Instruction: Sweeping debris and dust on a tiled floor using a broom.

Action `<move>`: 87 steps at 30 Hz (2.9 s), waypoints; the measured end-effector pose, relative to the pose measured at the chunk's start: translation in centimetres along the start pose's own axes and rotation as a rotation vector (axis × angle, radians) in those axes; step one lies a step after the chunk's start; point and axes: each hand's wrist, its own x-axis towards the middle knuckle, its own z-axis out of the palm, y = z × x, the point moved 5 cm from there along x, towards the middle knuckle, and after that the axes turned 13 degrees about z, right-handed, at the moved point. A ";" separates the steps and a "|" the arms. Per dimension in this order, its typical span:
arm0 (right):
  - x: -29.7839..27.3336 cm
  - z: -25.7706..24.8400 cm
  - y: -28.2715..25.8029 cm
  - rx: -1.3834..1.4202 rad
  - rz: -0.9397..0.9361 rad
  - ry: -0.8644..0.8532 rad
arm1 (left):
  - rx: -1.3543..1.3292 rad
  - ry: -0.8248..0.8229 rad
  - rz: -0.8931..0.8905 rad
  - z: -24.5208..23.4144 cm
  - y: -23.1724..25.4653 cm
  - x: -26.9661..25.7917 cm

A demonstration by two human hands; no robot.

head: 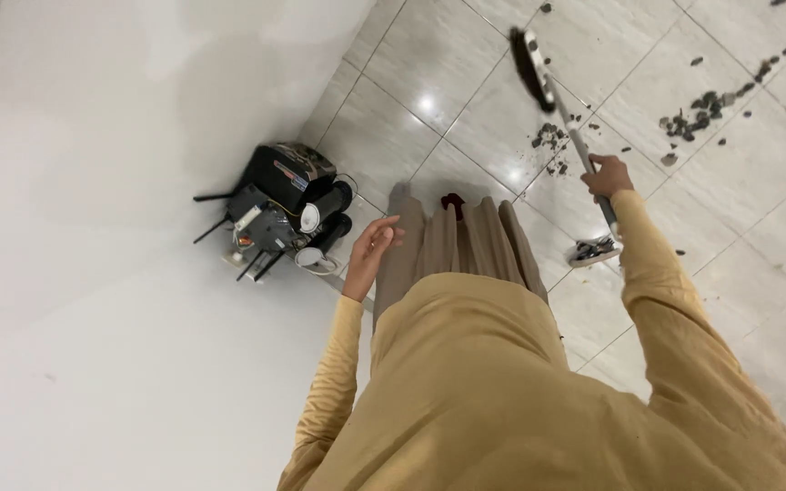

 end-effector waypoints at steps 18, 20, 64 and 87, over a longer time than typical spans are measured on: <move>-41.6 31.8 23.4 0.152 0.460 0.212 | 0.270 -0.902 -0.071 2.3 2.9 16.3; -46.5 37.4 24.6 0.194 0.557 0.161 | 0.265 -0.965 -0.104 3.5 1.8 16.3; -50.2 41.4 41.8 0.533 0.959 0.261 | 0.412 -1.312 -0.291 20.6 -3.0 2.8; -20.3 26.6 24.4 0.669 0.636 0.394 | 0.559 -1.268 -0.257 28.4 -4.0 2.4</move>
